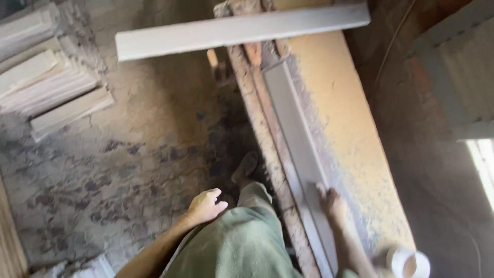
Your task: The recorder applies wood filler to gaps in wooden planks and then sands them smooth using a power sander.
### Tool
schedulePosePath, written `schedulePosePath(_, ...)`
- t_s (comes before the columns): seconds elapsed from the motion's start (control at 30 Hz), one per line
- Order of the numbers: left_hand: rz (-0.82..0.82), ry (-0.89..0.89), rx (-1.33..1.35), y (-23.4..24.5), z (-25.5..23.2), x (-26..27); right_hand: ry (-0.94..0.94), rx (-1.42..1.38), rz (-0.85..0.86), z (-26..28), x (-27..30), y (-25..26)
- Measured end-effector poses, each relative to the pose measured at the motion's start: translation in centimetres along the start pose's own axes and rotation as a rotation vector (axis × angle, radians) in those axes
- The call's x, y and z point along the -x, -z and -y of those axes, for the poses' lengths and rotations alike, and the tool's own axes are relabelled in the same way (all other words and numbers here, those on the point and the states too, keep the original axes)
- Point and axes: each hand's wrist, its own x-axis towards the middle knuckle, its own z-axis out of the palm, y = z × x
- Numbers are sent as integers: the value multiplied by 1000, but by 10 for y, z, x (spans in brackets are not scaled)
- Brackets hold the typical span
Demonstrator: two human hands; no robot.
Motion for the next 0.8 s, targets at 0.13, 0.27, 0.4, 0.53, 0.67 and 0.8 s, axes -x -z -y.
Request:
schedulePosePath(0.13, 117, -312, -155, 84, -140, -43, -97, 78, 0, 11, 52, 29)
schedulePosePath(0.27, 94, -1027, -644, 110, -229, -90, 42, 15, 94, 90, 90, 84)
schedulePosePath(0.4, 443, -1052, -1147, 115, -253, -154, 315, -185, 197, 204, 66, 131)
schedulePosePath(0.53, 466, -1148, -983, 170, -205, -184, 470, -294, 129, 267, 32, 130)
schedulePosePath(0.67, 372, -966, -895, 218, -137, -234, 633, -383, -294, 316, 37, 186)
schedulePosePath(0.8, -19, -879, -735, 254, -69, -331, 310, -799, -399, 309, 14, 151)
